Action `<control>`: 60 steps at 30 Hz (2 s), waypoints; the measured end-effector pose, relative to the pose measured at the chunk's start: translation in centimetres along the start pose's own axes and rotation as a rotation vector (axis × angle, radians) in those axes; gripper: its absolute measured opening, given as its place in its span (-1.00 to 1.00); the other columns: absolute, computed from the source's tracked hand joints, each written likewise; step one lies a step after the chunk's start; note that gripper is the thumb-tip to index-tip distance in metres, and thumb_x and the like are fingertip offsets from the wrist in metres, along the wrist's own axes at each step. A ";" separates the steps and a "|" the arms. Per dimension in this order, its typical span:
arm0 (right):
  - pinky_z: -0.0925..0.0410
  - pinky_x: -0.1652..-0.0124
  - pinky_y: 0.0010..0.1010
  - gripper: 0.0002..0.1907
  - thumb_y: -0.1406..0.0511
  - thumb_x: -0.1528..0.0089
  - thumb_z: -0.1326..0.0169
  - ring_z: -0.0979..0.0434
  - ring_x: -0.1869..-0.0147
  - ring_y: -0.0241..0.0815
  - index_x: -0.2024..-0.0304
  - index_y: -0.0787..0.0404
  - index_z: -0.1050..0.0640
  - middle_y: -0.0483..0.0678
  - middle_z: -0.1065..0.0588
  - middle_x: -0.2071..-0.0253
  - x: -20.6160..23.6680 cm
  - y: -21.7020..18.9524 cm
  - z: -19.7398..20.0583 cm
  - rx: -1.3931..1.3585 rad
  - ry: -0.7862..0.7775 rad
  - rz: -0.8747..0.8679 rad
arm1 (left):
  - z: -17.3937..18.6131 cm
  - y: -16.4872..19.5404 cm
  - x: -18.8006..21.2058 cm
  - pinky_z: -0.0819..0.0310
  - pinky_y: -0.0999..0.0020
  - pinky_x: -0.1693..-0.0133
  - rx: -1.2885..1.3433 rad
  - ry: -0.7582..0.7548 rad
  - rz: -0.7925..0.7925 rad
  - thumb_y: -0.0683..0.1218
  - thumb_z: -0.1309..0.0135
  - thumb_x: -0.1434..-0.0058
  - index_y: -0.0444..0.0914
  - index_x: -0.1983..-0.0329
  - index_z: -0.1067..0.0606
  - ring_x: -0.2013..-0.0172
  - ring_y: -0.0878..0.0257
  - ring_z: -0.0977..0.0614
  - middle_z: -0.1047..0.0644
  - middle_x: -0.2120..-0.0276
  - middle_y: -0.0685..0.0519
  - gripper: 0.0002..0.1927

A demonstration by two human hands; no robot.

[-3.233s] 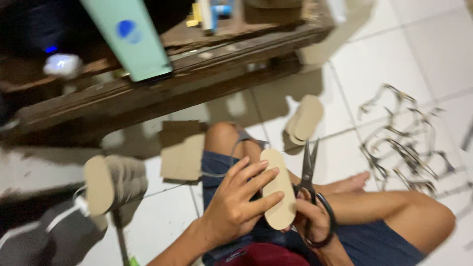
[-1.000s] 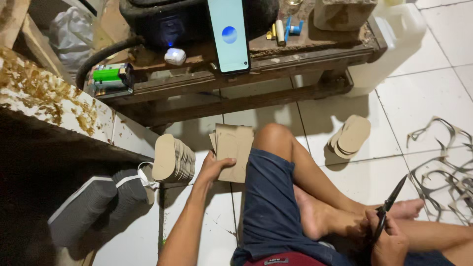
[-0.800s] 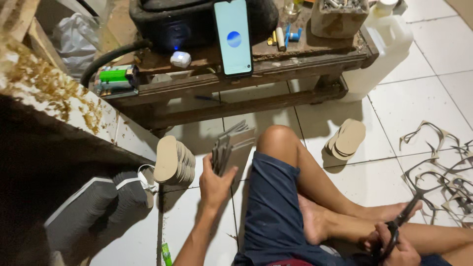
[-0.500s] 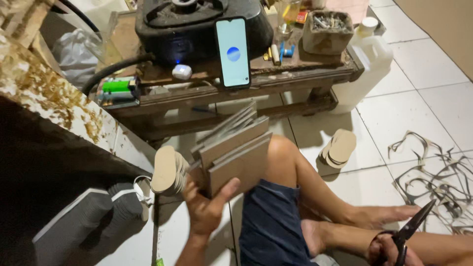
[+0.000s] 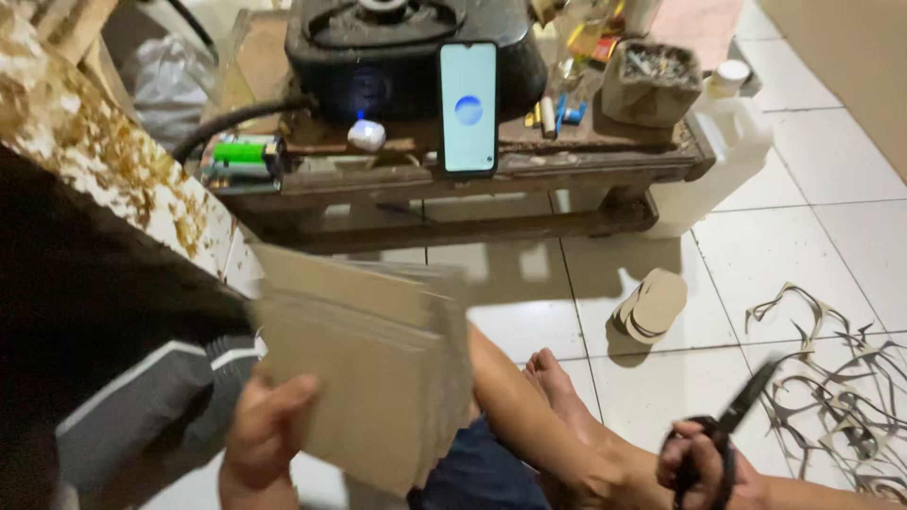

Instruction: The person sits on the floor and cuts insole shapes from cardboard sheets using scissors, following drawn outlines. They trim the edges of each cut piece, set finished pieces aside with a stack of completed insoles, and briefly handle a phone before resuming cutting.

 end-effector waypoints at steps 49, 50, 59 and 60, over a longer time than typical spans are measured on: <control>-0.48 0.38 -0.34 -0.69 0.30 -0.13 -0.11 -0.61 0.38 -0.16 0.18 0.45 -0.51 0.01 -0.59 0.38 -6.2 -3.5 -10.5 0.544 0.523 -0.373 | -24.3 -17.2 -9.3 -0.57 0.18 0.16 -0.467 -0.445 0.378 0.08 0.01 -0.37 -0.49 -0.06 -0.43 0.18 0.08 -0.66 -0.63 0.18 -0.14 -0.50; -0.46 0.39 -0.35 -0.68 0.29 -0.17 -0.10 -0.59 0.39 -0.17 0.17 0.47 -0.50 0.02 -0.57 0.38 -6.0 -4.2 -9.9 0.499 0.554 -0.360 | -24.8 -17.9 -9.0 -0.53 0.30 0.30 -0.339 -0.538 0.476 0.11 0.06 -0.42 -0.45 0.01 -0.47 0.31 0.18 -0.65 -0.63 0.31 -0.06 -0.51; -0.28 0.55 -0.44 -0.28 -0.11 -0.19 -0.06 -0.47 0.59 -0.13 0.06 0.48 -0.58 0.12 -0.49 0.56 -1.1 -4.0 -7.9 0.719 0.317 -0.546 | -27.5 -16.9 -11.9 -0.52 0.46 0.48 -0.160 -0.323 0.348 0.00 -0.08 -0.38 -0.40 0.07 -0.53 0.47 0.34 -0.61 -0.61 0.38 0.04 -0.67; -0.26 0.57 -0.43 -0.23 -0.16 -0.15 -0.06 -0.46 0.62 -0.11 0.07 0.46 -0.59 0.13 -0.49 0.58 -0.5 -3.8 -8.0 0.795 0.313 -0.615 | -27.5 -16.5 -12.0 -0.54 0.46 0.48 -0.218 -0.339 0.346 0.02 -0.08 -0.37 -0.39 0.09 -0.55 0.47 0.33 -0.63 -0.63 0.39 0.04 -0.66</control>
Point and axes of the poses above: each hand's wrist, its own x-axis away from the middle knuckle, its own z-axis out of the back of the hand, y = z × x, the point moved 4 cm from there along -x, towards the middle knuckle
